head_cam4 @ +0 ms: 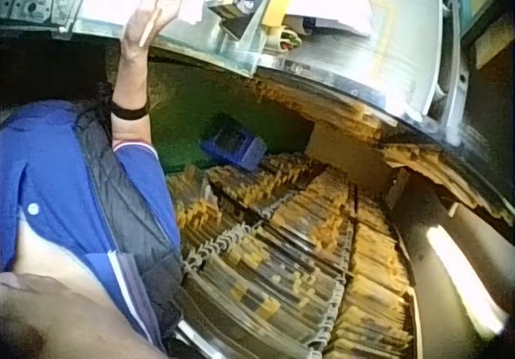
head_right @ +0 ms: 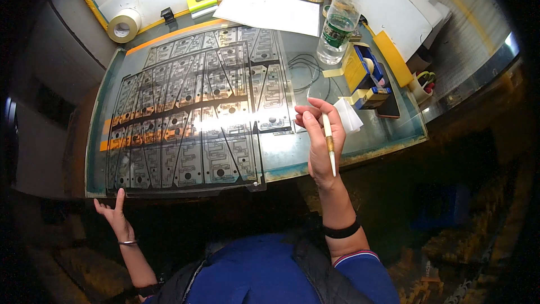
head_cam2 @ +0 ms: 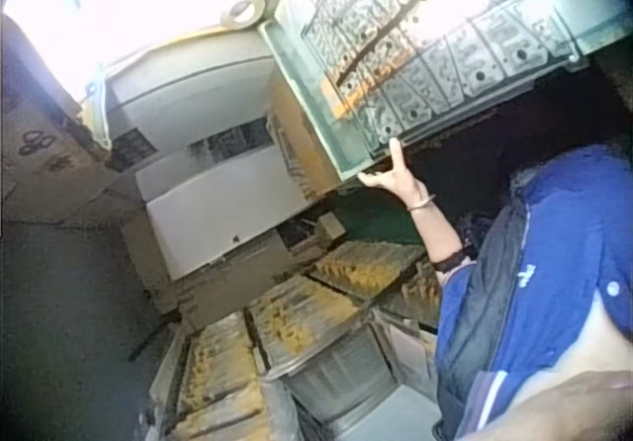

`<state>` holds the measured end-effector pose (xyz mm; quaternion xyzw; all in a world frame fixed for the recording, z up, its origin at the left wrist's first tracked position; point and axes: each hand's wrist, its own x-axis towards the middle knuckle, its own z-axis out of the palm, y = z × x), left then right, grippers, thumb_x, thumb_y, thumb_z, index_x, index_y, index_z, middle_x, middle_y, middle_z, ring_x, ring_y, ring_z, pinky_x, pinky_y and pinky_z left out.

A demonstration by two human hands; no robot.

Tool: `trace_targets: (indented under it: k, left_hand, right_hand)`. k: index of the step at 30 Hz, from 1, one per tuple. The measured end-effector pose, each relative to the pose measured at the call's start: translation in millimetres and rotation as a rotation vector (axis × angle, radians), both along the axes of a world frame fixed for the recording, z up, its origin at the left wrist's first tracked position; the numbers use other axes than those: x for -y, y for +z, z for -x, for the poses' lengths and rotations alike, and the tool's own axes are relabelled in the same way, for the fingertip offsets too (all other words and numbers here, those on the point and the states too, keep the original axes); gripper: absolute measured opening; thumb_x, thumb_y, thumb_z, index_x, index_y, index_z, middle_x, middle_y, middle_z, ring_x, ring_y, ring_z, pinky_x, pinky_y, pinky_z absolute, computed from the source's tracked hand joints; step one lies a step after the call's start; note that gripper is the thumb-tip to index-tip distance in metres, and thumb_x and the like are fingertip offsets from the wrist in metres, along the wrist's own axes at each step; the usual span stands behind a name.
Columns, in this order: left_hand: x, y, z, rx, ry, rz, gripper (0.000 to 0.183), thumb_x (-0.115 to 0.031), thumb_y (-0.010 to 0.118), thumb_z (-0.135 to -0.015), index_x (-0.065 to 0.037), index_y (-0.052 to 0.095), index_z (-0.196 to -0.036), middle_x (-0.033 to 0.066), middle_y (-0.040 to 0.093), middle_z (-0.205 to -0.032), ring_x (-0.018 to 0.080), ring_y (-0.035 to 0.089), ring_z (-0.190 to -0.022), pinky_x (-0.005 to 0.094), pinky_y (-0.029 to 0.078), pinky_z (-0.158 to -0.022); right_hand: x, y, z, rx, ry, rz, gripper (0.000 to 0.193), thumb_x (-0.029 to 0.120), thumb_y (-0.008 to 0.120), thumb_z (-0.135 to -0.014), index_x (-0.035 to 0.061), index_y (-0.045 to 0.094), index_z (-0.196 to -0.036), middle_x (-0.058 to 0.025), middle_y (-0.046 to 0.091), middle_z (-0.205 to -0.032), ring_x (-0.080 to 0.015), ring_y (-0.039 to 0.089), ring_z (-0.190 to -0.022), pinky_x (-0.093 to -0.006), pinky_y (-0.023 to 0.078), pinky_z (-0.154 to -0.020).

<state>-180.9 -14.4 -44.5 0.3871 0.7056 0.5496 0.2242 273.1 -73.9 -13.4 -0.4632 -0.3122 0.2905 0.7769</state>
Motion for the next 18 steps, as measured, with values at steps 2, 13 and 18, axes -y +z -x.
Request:
trace_targets:
  k: [2,13,18]
  left_hand:
    - [5,-3,9,0.186,-0.06,0.031,0.11,-0.019,0.082,-0.078,-0.006,0.003,-0.153,0.0225,0.013,-0.153,0.0294,0.027,-0.139,0.0462,0.018,-0.115]
    - [1,-11,-21,0.631,-0.263,0.034,0.065,-0.016,0.078,-0.082,-0.005,0.039,-0.133,0.0055,0.052,-0.129,0.0152,0.052,-0.117,0.0354,0.039,-0.105]
    - [7,-3,-9,0.712,-0.283,0.152,0.057,-0.014,0.078,-0.08,-0.012,0.041,-0.124,0.0035,0.056,-0.117,0.0185,0.055,-0.109,0.0416,0.042,-0.098]
  right_hand:
    - [-1,1,0,-0.003,0.0,0.006,0.025,0.003,0.055,-0.094,-0.0016,0.055,-0.118,-0.0132,0.065,-0.101,-0.0163,0.061,-0.092,-0.0316,0.051,-0.087]
    - [-2,0,2,0.019,0.01,0.025,0.024,0.004,0.056,-0.094,-0.0013,0.057,-0.117,-0.0122,0.066,-0.1,-0.0156,0.061,-0.091,-0.0303,0.051,-0.086]
    - [-1,-2,0,0.025,0.005,0.038,0.022,0.006,0.057,-0.094,-0.001,0.058,-0.115,-0.0117,0.066,-0.1,-0.0152,0.061,-0.09,-0.0292,0.051,-0.085]
